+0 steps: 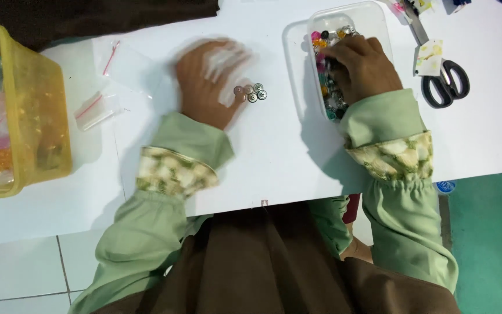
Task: Sorting small decorative beads and buttons and placing them into small plastic resealable bags.
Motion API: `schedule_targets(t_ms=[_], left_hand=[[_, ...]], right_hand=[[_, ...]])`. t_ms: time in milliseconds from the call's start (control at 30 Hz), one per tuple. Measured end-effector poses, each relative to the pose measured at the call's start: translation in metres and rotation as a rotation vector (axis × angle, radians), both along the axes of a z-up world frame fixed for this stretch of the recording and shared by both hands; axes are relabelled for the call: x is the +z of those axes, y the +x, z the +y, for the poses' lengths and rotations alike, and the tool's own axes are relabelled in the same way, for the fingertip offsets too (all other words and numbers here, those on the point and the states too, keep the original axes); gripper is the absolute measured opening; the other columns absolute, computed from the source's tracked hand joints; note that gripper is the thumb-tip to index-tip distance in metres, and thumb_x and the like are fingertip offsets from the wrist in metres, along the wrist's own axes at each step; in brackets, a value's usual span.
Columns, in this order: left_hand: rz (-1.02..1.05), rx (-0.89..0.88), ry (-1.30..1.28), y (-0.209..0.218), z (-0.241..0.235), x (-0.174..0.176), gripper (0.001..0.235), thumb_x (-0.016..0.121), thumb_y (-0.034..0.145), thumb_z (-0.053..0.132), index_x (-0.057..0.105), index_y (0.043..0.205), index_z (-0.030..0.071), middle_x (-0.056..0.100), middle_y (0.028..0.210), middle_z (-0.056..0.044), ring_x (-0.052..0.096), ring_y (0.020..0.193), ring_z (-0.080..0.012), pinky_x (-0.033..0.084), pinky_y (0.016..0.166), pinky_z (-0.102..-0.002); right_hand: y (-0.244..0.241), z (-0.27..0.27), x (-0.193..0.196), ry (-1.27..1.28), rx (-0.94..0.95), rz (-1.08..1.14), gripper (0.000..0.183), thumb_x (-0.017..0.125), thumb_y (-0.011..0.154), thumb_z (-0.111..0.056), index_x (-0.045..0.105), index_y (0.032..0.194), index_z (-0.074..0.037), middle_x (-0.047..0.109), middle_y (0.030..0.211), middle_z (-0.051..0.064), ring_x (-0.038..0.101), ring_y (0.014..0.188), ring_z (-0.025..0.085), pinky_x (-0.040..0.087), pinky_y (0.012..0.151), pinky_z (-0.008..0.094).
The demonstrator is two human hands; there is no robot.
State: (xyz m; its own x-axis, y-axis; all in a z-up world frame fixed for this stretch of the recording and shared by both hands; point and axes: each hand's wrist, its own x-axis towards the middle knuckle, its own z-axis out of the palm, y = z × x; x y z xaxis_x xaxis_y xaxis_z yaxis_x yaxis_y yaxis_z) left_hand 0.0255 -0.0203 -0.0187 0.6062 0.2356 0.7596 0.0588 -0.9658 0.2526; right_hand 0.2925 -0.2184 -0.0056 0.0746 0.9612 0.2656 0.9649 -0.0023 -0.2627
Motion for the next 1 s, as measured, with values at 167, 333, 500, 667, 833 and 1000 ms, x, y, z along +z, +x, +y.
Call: schedule_targets(t_ms=[167, 333, 500, 667, 833, 1000], left_hand=[[0.123, -0.314, 0.116, 0.041, -0.09, -0.019, 0.064, 0.096, 0.095, 0.033, 0.057, 0.143, 0.018, 0.056, 0.146, -0.01, 0.058, 0.133, -0.0323, 0.052, 0.109, -0.052], [0.133, -0.341, 0.207, 0.053, -0.112, -0.03, 0.05, 0.09, 0.097, 0.032, 0.064, 0.137, 0.017, 0.067, 0.131, -0.003, 0.057, 0.132, -0.0261, 0.044, 0.116, -0.047], [0.155, -0.415, 0.2, 0.05, -0.104, -0.023, 0.051, 0.093, 0.093, 0.027, 0.066, 0.135, 0.014, 0.067, 0.131, -0.004, 0.054, 0.135, -0.0277, 0.042, 0.118, -0.051], [0.12, -0.391, 0.156, 0.051, -0.106, -0.019, 0.031, 0.079, 0.102, 0.022, 0.067, 0.13, 0.016, 0.07, 0.125, -0.001, 0.057, 0.132, -0.0244, 0.046, 0.113, -0.049], [0.061, -0.347, 0.124, 0.053, -0.108, -0.015, 0.026, 0.078, 0.103, 0.019, 0.069, 0.127, 0.017, 0.073, 0.12, 0.001, 0.062, 0.126, -0.0222, 0.05, 0.109, -0.048], [0.051, -0.339, 0.115, 0.054, -0.109, -0.013, 0.024, 0.079, 0.103, 0.019, 0.069, 0.125, 0.017, 0.073, 0.117, 0.003, 0.063, 0.124, -0.021, 0.051, 0.106, -0.048]], right_hand=[[-0.002, -0.022, 0.025, -0.077, -0.063, 0.049, 0.034, 0.075, 0.094, 0.004, 0.078, 0.127, -0.003, 0.072, 0.117, 0.019, 0.066, 0.107, 0.04, 0.056, 0.083, 0.051], [-0.009, -0.031, 0.034, -0.036, -0.103, 0.035, 0.03, 0.083, 0.089, 0.004, 0.08, 0.119, 0.0, 0.074, 0.114, 0.018, 0.066, 0.101, 0.037, 0.056, 0.079, 0.048], [-0.009, -0.012, 0.007, 0.073, 0.02, 0.086, 0.044, 0.085, 0.092, 0.0, 0.074, 0.134, -0.004, 0.067, 0.117, 0.017, 0.057, 0.112, 0.037, 0.054, 0.092, 0.048], [0.006, 0.001, -0.001, 0.174, -0.014, 0.056, 0.022, 0.079, 0.094, 0.011, 0.079, 0.114, 0.002, 0.068, 0.105, 0.017, 0.061, 0.094, 0.037, 0.053, 0.074, 0.047], [0.002, -0.002, 0.016, 0.301, 0.008, 0.267, 0.022, 0.07, 0.103, 0.025, 0.077, 0.117, 0.009, 0.068, 0.111, 0.023, 0.07, 0.099, 0.038, 0.061, 0.087, 0.044], [0.0, -0.004, 0.015, 0.343, -0.058, 0.154, 0.022, 0.073, 0.105, 0.02, 0.078, 0.121, 0.005, 0.066, 0.11, 0.02, 0.062, 0.102, 0.038, 0.055, 0.089, 0.05]])
